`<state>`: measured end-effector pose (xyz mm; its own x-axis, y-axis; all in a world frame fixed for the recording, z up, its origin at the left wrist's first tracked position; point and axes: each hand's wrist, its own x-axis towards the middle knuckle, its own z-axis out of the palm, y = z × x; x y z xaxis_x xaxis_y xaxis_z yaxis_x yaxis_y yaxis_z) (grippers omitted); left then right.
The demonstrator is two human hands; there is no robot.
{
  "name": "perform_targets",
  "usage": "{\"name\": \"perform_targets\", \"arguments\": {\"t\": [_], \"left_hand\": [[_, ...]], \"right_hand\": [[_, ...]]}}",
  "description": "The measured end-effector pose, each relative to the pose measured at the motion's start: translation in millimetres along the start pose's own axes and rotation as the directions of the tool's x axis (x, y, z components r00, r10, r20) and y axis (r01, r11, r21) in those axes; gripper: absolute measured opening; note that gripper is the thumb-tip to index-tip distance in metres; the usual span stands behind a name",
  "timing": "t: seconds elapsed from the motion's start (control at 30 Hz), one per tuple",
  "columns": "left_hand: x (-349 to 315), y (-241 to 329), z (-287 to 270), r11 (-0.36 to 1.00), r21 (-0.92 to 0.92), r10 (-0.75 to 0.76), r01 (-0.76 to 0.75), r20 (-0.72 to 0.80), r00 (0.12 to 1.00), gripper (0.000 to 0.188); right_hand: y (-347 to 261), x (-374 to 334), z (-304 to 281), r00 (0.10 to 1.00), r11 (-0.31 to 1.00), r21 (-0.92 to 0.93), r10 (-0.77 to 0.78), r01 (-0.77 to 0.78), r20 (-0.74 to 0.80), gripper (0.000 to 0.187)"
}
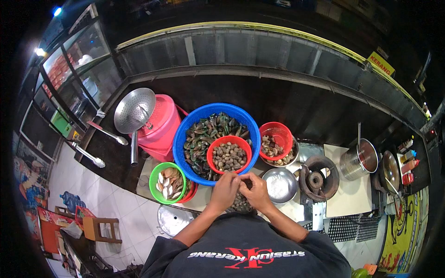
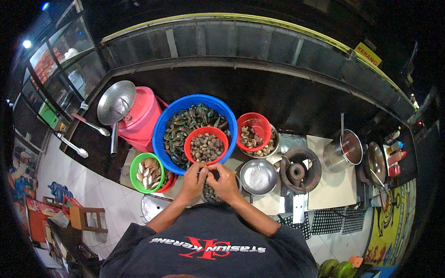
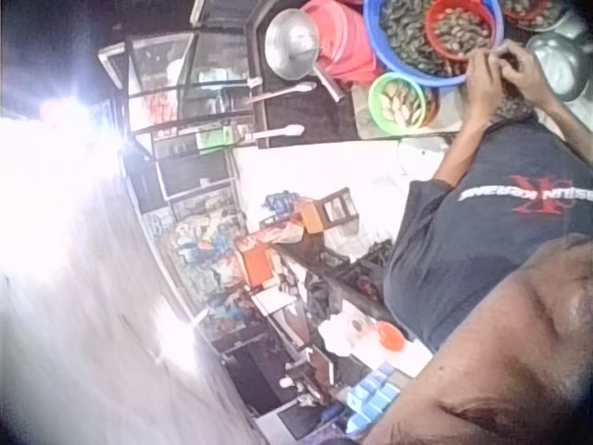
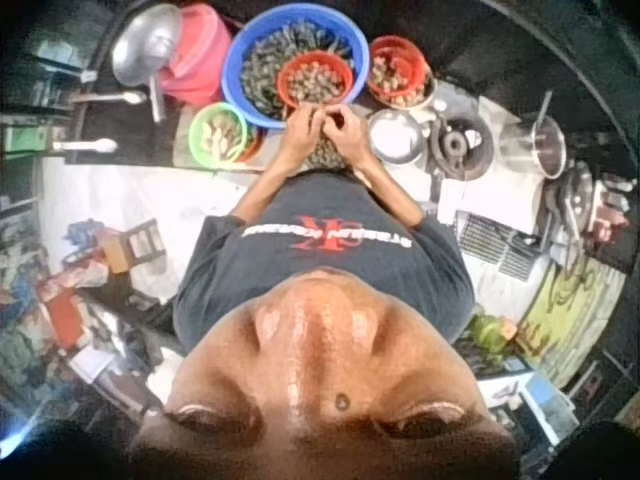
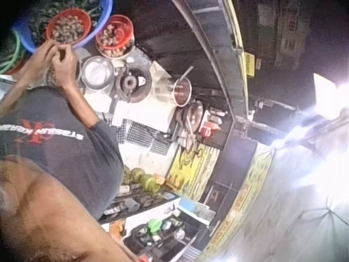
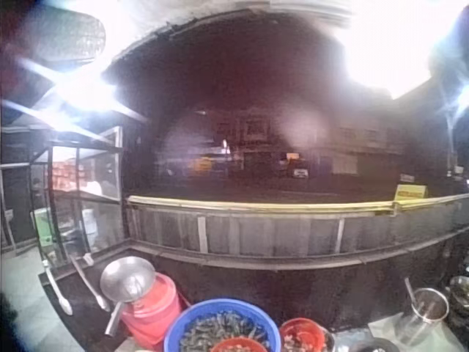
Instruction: The person stands at a food stall counter and repeatedly picks up small clams from a red bowl, uses a small tool to pry them open, and places the opened clams into a metal bowl. The person continues this process throughout the clip.
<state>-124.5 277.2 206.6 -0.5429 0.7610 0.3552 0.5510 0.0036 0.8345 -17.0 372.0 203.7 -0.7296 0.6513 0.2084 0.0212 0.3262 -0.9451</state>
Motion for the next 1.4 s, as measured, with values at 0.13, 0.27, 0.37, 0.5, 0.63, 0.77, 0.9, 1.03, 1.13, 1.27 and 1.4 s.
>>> {"name": "perform_targets", "arguments": {"t": [0.13, 0.27, 0.37, 0.5, 0.63, 0.77, 0.9, 1.03, 1.13, 1.27, 1.4], "left_hand": [[0, 0, -2, 0.999, 0.026, 0.033, -0.034, 0.02, 0.999, 0.016], [-1, -3, -4, 0.996, 0.054, 0.072, -0.072, 0.001, 0.997, 0.016], [-1, -4, -8, 0.991, 0.091, 0.095, -0.096, 0.012, 0.995, 0.015], [0, 0, -10, 0.991, 0.086, 0.104, -0.103, -0.005, 0.995, 0.014], [-2, -2, -10, 0.988, 0.097, 0.127, -0.123, -0.034, 0.991, 0.012], [-3, 0, -9, 0.985, 0.106, 0.143, -0.135, -0.069, 0.987, 0.014], [-3, 0, -7, 0.991, 0.072, 0.116, -0.113, -0.038, 0.993, 0.011], [-4, 3, -7, 0.993, 0.061, 0.103, -0.101, -0.025, 0.994, 0.011], [-6, 5, -6, 0.994, 0.062, 0.095, -0.094, -0.025, 0.995, 0.011], [-6, 5, -5, 0.994, 0.056, 0.094, -0.093, -0.03, 0.995, 0.011], [-7, 8, -7, 0.995, 0.045, 0.095, -0.094, -0.034, 0.995, 0.012]], "right_hand": [[-14, 2, 1, 1.0, 1.0, -0.031, -0.006, 0.005, -0.021, 0.018], [-14, 3, 5, 0.998, 0.997, -0.06, -0.047, 0.045, -0.035, 0.017], [-12, 4, 8, 0.998, 0.997, -0.055, -0.05, 0.048, -0.028, 0.018], [-15, 5, 9, 1.0, 0.999, -0.047, -0.001, 0.0, -0.017, 0.018], [-24, 5, 8, 1.0, 0.995, -0.099, -0.027, 0.026, -0.007, 0.018], [-20, 4, 7, 0.998, 0.994, -0.088, -0.07, 0.07, -0.002, 0.018], [-15, 3, 5, 0.998, 0.995, -0.078, -0.057, 0.057, 0.006, 0.017], [-23, 2, 3, 0.998, 0.998, -0.042, -0.055, 0.055, 0.001, 0.015], [-22, 1, 0, 0.999, 0.998, -0.041, -0.05, 0.051, 0.015, 0.015], [-14, 1, 0, 0.998, 0.999, -0.002, -0.043, 0.043, 0.036, 0.014], [-15, 1, -1, 0.998, 1.0, 0.013, -0.021, 0.02, 0.067, 0.014]]}}
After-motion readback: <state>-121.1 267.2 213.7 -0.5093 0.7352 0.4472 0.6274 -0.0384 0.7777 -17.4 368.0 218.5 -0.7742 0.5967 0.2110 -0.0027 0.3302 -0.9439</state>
